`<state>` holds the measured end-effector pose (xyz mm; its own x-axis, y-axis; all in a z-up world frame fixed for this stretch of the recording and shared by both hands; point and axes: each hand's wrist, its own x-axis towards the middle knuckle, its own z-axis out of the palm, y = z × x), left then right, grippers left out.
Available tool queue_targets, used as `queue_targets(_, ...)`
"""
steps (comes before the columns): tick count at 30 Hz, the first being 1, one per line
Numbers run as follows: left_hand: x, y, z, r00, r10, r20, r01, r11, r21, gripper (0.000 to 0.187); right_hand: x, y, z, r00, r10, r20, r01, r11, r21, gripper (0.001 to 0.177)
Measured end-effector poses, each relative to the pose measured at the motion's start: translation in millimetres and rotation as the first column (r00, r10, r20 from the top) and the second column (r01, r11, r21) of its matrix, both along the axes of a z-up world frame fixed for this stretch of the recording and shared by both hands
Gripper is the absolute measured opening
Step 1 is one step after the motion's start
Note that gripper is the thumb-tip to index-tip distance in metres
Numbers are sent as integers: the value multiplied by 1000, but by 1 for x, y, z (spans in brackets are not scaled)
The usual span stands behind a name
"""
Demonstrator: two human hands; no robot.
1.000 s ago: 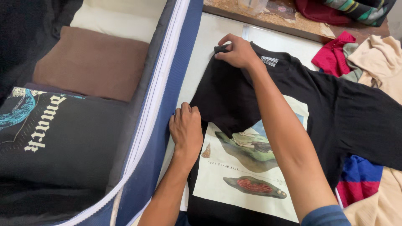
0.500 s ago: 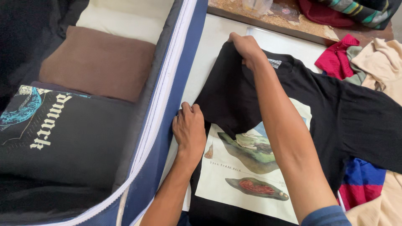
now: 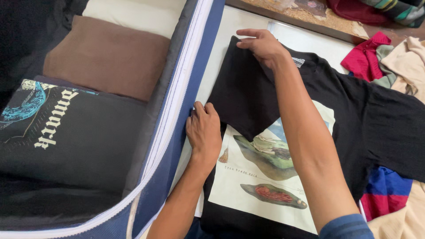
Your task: The person folds a black t-shirt with a graphic print on a white table surface. They smooth the fabric, fold the sleeves inward, and fold the shirt in half before placing it into an open blue suitcase.
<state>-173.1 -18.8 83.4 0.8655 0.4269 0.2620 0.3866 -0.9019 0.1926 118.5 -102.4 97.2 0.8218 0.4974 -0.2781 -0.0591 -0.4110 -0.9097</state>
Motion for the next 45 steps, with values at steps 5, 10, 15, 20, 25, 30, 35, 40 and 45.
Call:
queue_targets(5, -1, 0, 1, 1000, -3, -20, 3, 1000, -7, 23, 9, 13, -26, 996, -72, 44, 62, 980, 188, 35)
queue_targets(10, 1, 1, 0, 999, 20, -39, -20, 1000, -18, 26, 6, 30, -32, 979, -147, 142, 135, 987, 91, 29)
queue_targets(15, 4, 0, -9, 995, 33, -98, -25, 996, 81, 21, 2, 39, -40, 952, -114, 283, 118, 993, 3, 32)
queue_targets(20, 2, -5, -10, 991, 53, -126, -42, 995, 89, 22, -26, 15, -31, 852, 120, 510, -213, 969, 128, 53)
queue_targets(25, -6, -1, 5, 994, -85, 62, 79, 993, 91, 33, -119, -38, 3, 539, 143, 830, -187, 981, -48, 48)
queue_targets(30, -6, 4, -2, 987, -123, 107, 128, 991, -35, 19, -210, -85, 22, 545, 405, 734, -242, 914, -325, 48)
queue_targets(35, -3, 7, -17, 982, -134, 132, 136, 991, -7, 21, -231, -110, 6, 434, 414, 801, -113, 906, -407, 19)
queue_targets(40, -2, 6, -12, 992, -119, 47, 118, 993, 22, 25, -246, -115, 9, 453, 437, 777, -187, 899, -397, 24)
queue_targets(45, 8, -10, 0, 969, -246, 30, 247, 965, -86, 37, -251, -125, 20, 539, 447, 714, -293, 894, -338, 28)
